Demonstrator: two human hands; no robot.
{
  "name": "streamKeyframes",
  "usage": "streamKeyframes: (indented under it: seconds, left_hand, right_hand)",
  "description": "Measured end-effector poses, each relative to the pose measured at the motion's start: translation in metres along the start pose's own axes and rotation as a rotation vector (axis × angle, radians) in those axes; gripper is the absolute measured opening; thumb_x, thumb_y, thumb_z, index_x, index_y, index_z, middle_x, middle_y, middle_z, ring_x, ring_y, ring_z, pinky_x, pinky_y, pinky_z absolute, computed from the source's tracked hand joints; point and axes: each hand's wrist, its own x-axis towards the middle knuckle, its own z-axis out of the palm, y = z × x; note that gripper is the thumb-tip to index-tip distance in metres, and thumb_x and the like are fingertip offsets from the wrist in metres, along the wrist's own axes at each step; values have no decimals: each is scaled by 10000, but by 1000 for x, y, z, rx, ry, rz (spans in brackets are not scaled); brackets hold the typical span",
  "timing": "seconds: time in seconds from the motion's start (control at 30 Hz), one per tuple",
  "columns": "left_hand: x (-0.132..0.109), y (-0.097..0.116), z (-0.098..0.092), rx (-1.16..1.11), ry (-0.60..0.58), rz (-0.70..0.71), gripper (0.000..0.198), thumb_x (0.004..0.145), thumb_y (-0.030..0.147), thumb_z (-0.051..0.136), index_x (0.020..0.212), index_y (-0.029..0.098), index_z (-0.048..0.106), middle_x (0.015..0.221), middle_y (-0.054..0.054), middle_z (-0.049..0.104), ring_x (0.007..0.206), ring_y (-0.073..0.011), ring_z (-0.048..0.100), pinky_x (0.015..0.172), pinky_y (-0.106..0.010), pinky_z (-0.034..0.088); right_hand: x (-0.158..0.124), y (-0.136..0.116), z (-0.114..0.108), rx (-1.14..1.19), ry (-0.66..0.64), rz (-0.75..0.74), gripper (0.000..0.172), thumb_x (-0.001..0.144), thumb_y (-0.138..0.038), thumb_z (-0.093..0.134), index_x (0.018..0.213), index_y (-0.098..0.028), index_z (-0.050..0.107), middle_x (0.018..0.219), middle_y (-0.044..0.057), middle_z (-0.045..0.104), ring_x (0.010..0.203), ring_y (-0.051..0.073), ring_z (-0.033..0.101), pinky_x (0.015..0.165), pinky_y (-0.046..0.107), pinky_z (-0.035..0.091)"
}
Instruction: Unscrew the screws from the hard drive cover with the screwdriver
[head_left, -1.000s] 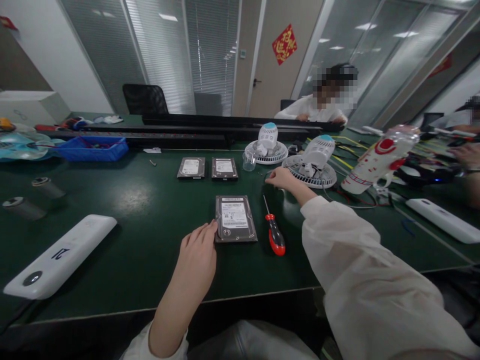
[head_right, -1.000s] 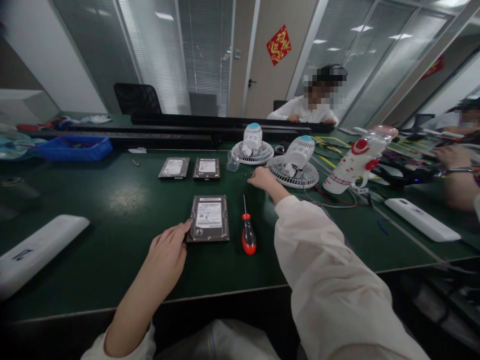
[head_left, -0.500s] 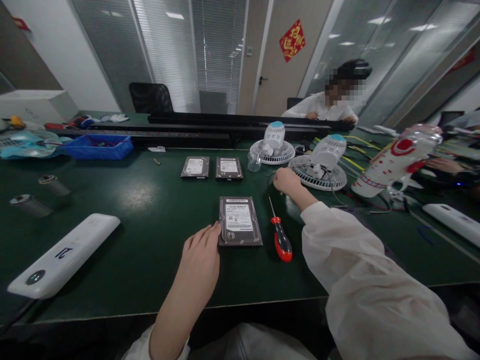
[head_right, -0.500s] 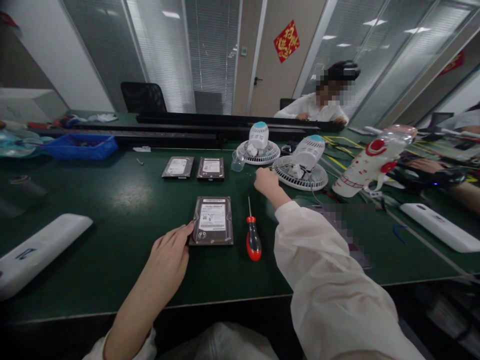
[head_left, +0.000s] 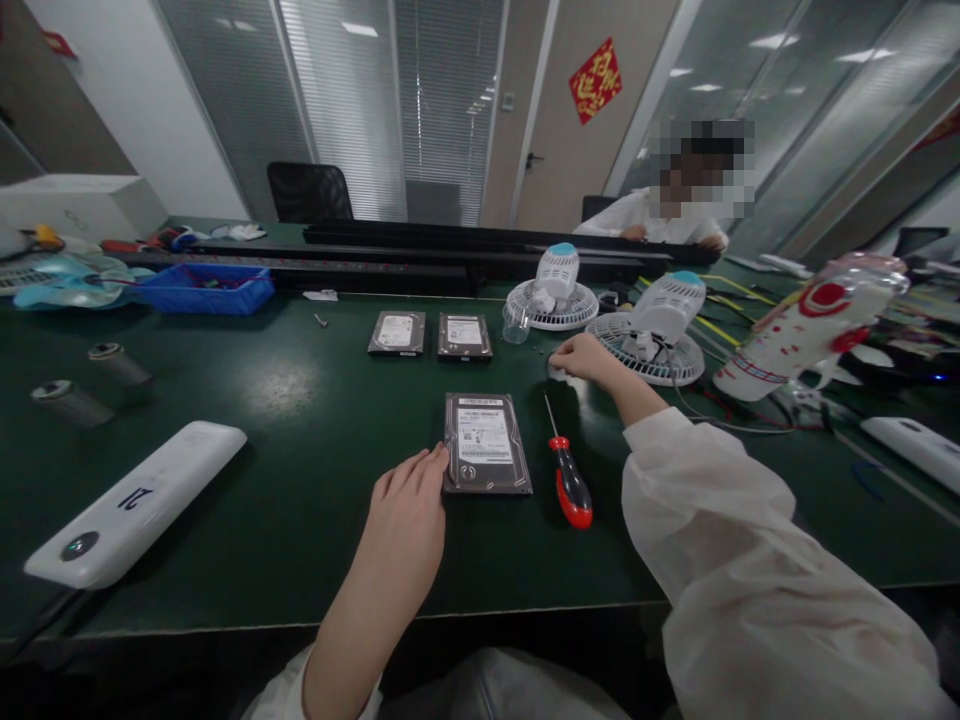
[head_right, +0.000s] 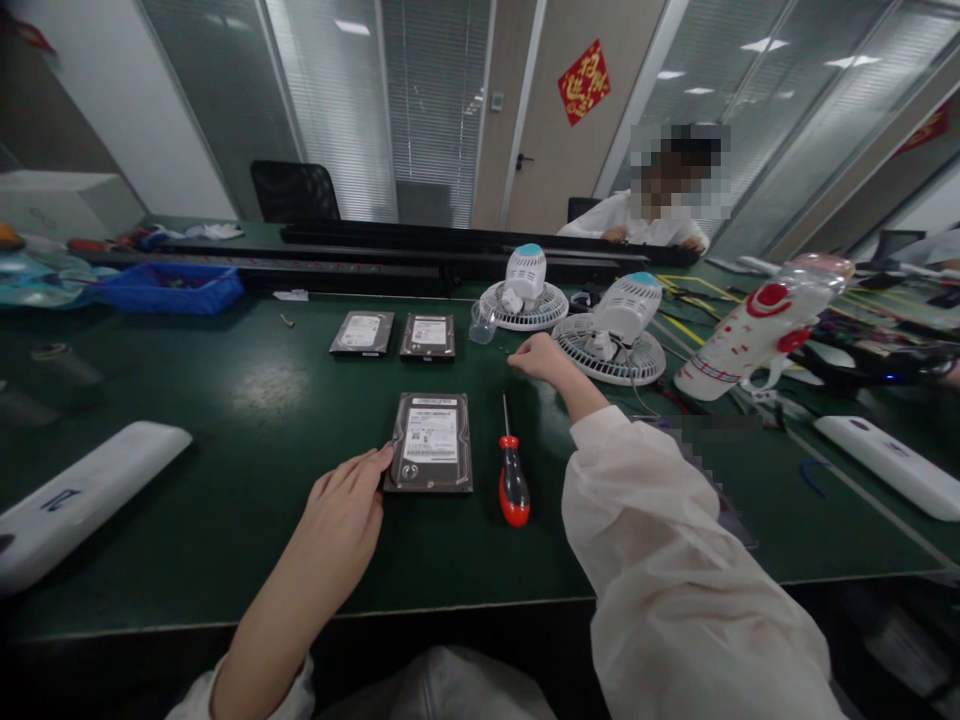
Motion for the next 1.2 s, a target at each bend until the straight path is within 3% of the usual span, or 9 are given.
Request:
streamKeyframes:
  seconds: [0.23,0.57,0.63,0.73,0.8,1.0,1.2]
  left_hand:
    - [1,2,-2,-7,-12,-12,527,982,17,436,1462,147,614,1433,-153,742,1363,-293,691,1092,-497,586]
    - [0,2,-2,-14,1,-4,520,985,16,432,1455,146,610,1430,-158,741,1370,-290,687,1094,-489,579]
    - [0,2,-2,-20,-7,-4,520,982,14,433,1451,150,613,1437,-153,739,1371,-291,686,1096,-493,577]
    - [0,2,-1,-24,4,3,516,986,16,423,1448,147,610,1436,-154,739,1364,-298,689,1088,-502,579]
    - [0,2,0,-23,26,13,513,984,15,414,1439,143,612,1424,-157,744,1353,-301,695,1073,-501,584]
    - [0,2,0,-26,40,26,527,974,10,418,1455,138,593,1418,-162,744,1357,-292,688,1070,-473,577]
    - [-1,2,-1,-20,23,26,526,989,9,413,1467,145,583,1435,-157,735,1359,-284,685,1079,-461,566]
  right_hand:
    - [-4,-7,13,298,-31,-19,423,1034,-423,693,1376,-176,658,1395,121,674,1198,252,697,1012,473,621]
    - [-16,-17,5,423,-88,-107,411,1039,-422,690,1364,-173,657,1370,117,682,1173,240,706,988,463,631]
    - [-20,-26,5,449,-99,-157,311,1021,-360,721,1244,-144,704,1231,92,732,1058,203,727,925,402,640]
    - [-29,-45,6,502,-123,-266,48,884,-129,809,882,-108,765,828,29,754,753,119,683,787,262,597]
    - [-35,-61,9,524,-168,-346,94,793,-49,819,753,-123,776,676,3,725,640,95,631,713,230,561]
    - [-43,-104,29,453,-301,-510,122,690,-8,804,691,-130,810,586,-10,709,579,79,600,612,194,483]
    - [-30,-116,50,368,-366,-574,99,694,-39,800,662,-132,802,568,-13,703,560,78,593,599,191,467]
